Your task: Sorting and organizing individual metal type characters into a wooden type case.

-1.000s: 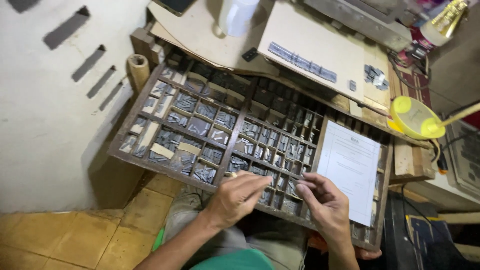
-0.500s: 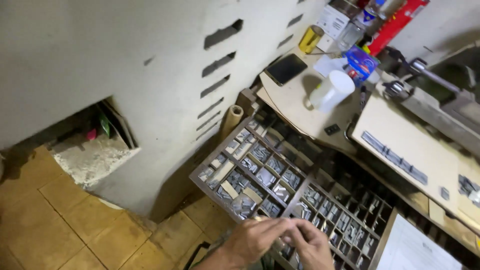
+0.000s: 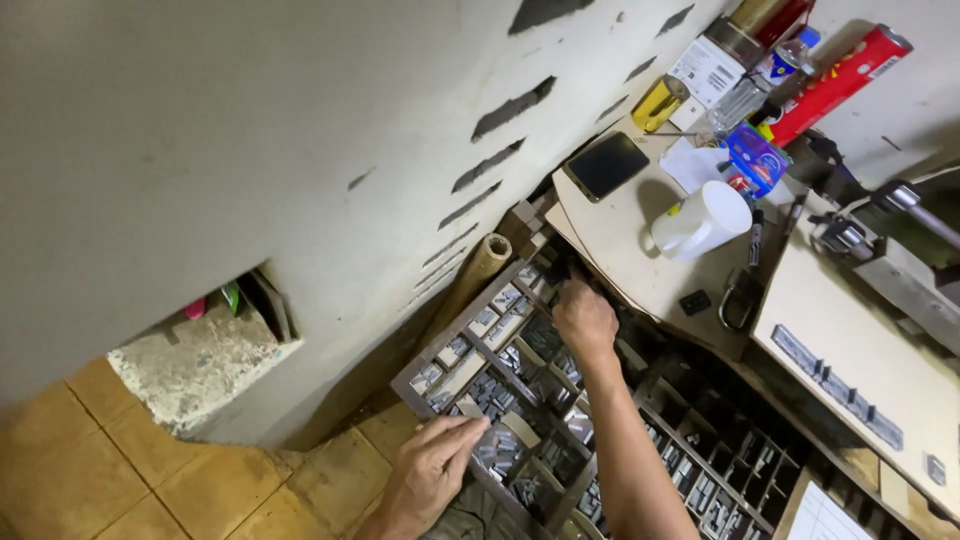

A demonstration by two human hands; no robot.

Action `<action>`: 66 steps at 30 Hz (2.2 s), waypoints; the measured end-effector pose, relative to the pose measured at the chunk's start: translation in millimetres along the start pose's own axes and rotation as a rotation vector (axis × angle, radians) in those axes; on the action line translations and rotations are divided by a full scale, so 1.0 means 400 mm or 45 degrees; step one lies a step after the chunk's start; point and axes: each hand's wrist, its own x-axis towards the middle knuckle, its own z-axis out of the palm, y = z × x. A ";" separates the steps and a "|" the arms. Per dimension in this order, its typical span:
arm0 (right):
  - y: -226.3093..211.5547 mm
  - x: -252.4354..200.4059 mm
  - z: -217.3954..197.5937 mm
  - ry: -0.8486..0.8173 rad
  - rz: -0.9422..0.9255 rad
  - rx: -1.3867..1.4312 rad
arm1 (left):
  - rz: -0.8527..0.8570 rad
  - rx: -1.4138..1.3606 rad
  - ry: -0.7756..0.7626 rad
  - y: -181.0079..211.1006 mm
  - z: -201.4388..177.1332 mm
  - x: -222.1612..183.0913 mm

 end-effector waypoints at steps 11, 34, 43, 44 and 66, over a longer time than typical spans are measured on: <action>-0.063 -0.010 -0.027 0.092 0.015 0.109 | -0.058 -0.052 0.023 -0.025 0.003 0.006; 0.202 -0.521 0.085 -0.012 -0.283 2.042 | 0.272 -0.050 0.173 0.169 -0.013 0.005; 0.202 -0.652 0.081 0.228 -0.662 1.270 | 0.501 0.186 0.170 0.224 -0.005 -0.039; 0.201 -0.668 0.101 0.256 -0.626 1.256 | 0.542 0.215 0.072 0.215 -0.006 -0.052; -0.086 -0.464 0.244 -0.060 -0.601 0.588 | 0.180 0.114 0.213 0.064 -0.137 -0.128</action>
